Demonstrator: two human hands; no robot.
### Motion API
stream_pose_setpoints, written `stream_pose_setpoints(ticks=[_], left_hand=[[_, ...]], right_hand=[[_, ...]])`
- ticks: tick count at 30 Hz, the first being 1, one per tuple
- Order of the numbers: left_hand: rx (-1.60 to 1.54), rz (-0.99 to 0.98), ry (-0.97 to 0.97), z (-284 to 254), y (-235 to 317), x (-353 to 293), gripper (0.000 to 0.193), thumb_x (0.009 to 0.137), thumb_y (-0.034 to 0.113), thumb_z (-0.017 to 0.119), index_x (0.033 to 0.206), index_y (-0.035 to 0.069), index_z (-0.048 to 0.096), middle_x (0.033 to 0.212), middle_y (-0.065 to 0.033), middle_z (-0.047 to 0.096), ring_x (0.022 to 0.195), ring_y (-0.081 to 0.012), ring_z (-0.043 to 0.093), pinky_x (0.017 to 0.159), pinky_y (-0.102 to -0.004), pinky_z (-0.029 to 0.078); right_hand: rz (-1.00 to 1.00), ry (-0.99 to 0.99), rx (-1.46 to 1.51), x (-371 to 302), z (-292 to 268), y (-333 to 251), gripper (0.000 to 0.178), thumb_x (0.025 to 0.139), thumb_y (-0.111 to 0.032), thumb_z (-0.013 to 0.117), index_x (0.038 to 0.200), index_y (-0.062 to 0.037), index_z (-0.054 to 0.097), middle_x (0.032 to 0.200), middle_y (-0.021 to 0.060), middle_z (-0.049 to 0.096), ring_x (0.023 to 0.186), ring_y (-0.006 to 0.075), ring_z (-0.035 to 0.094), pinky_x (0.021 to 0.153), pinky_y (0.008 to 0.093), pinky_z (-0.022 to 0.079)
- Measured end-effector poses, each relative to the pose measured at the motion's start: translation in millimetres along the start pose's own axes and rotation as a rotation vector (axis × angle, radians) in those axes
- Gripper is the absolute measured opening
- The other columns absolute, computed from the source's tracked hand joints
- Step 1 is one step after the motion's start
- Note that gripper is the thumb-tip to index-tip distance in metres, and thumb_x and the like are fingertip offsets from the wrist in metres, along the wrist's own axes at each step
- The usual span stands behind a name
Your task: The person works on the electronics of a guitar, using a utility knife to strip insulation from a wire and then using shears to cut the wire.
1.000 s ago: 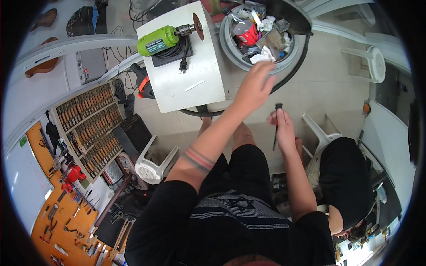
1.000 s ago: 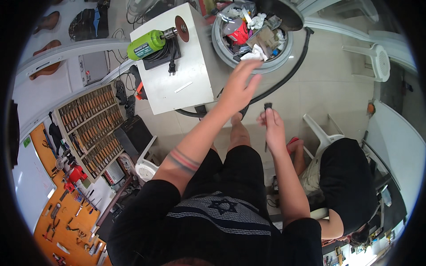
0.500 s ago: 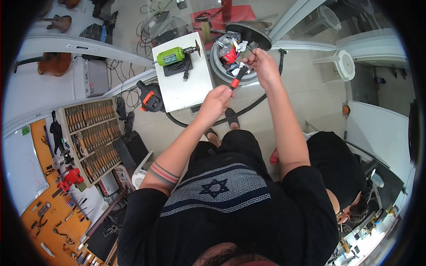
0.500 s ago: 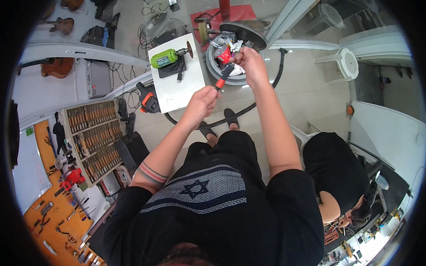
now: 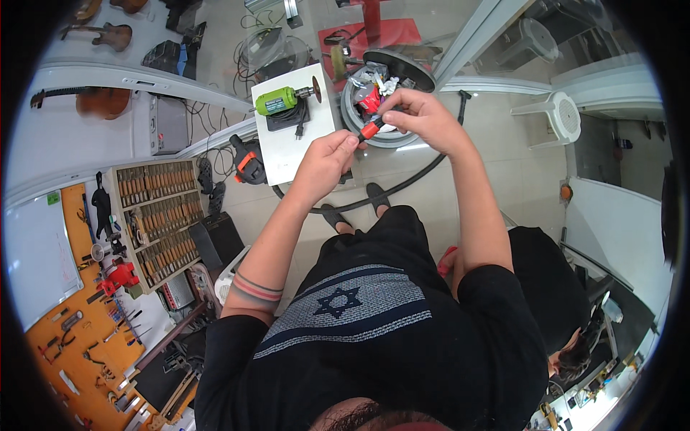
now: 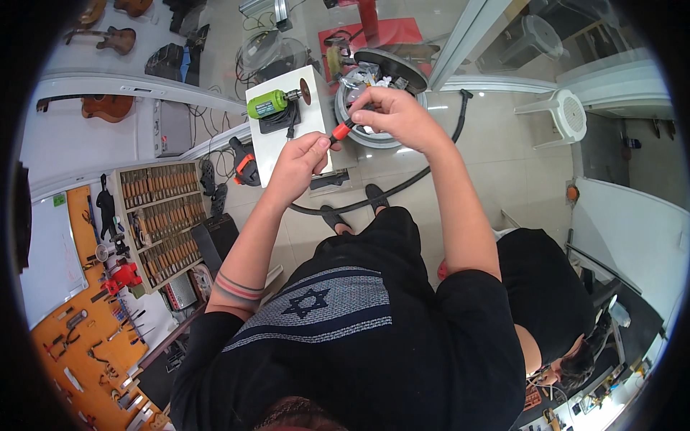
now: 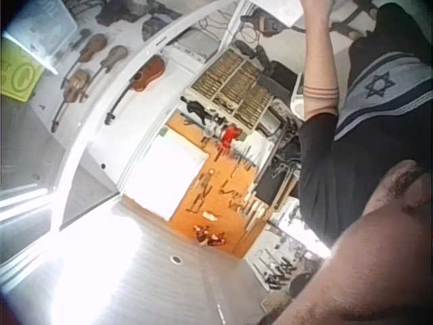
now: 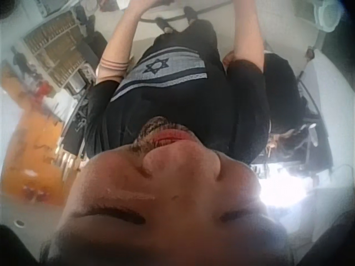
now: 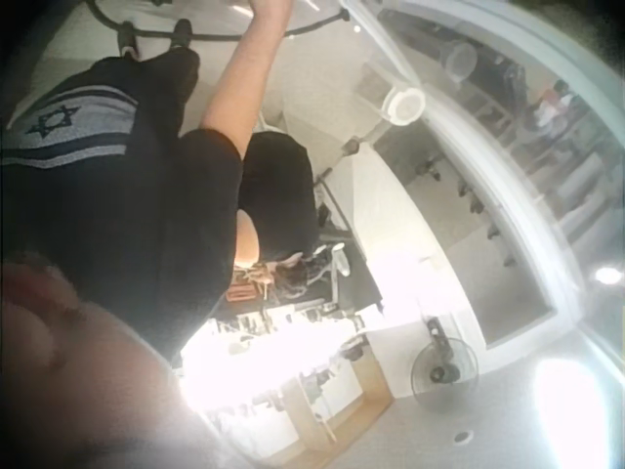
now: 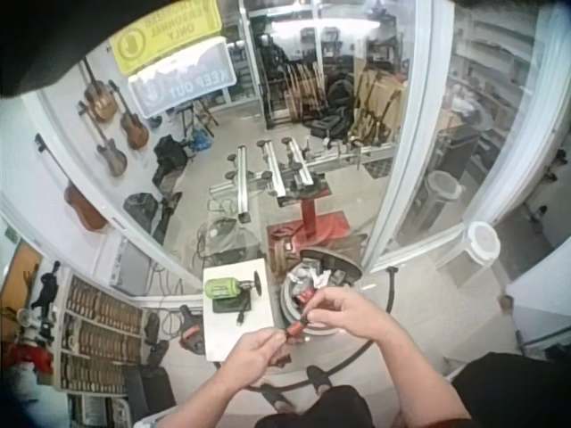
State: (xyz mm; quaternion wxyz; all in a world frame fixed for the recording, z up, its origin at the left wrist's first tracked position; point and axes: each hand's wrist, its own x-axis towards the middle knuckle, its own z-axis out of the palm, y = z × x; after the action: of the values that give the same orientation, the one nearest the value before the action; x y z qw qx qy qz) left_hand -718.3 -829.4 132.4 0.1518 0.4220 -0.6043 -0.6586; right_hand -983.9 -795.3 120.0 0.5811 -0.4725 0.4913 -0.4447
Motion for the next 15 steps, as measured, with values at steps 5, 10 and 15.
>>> stream_pose_setpoints(ticks=[5,10,15], left_hand=[[0.122,0.091,0.077,1,20,-3,0.036,0.116,0.029,0.056,0.108,-0.002,0.073,0.067,0.0061,0.041,0.064,-0.0063,0.035,0.06,-0.0276,0.029],[0.126,0.094,0.105,-2,32,-11,0.035,0.116,0.028,0.056,0.107,-0.001,0.072,0.067,0.0058,0.043,0.064,-0.0058,0.036,0.06,-0.0271,0.03],[0.11,0.103,0.091,0,34,-12,0.035,0.116,0.027,0.055,0.107,-0.001,0.072,0.067,0.0056,0.043,0.062,-0.0059,0.036,0.059,-0.0271,0.03]], right_hand=[[-0.167,0.192,0.059,4,-39,-10,0.023,0.105,-0.017,0.072,0.116,0.0021,0.07,0.094,0.0031,0.07,0.081,0.0111,0.064,0.077,0.0283,0.054],[-0.117,0.051,0.135,-9,-3,-48,0.017,0.107,-0.014,0.068,0.117,-0.0013,0.071,0.098,0.0017,0.069,0.09,0.0092,0.064,0.081,0.0275,0.053],[-0.078,-0.082,0.006,-2,-4,-45,0.015,0.103,-0.011,0.072,0.114,-0.0002,0.072,0.097,0.0018,0.07,0.086,0.0096,0.064,0.079,0.0273,0.054]])
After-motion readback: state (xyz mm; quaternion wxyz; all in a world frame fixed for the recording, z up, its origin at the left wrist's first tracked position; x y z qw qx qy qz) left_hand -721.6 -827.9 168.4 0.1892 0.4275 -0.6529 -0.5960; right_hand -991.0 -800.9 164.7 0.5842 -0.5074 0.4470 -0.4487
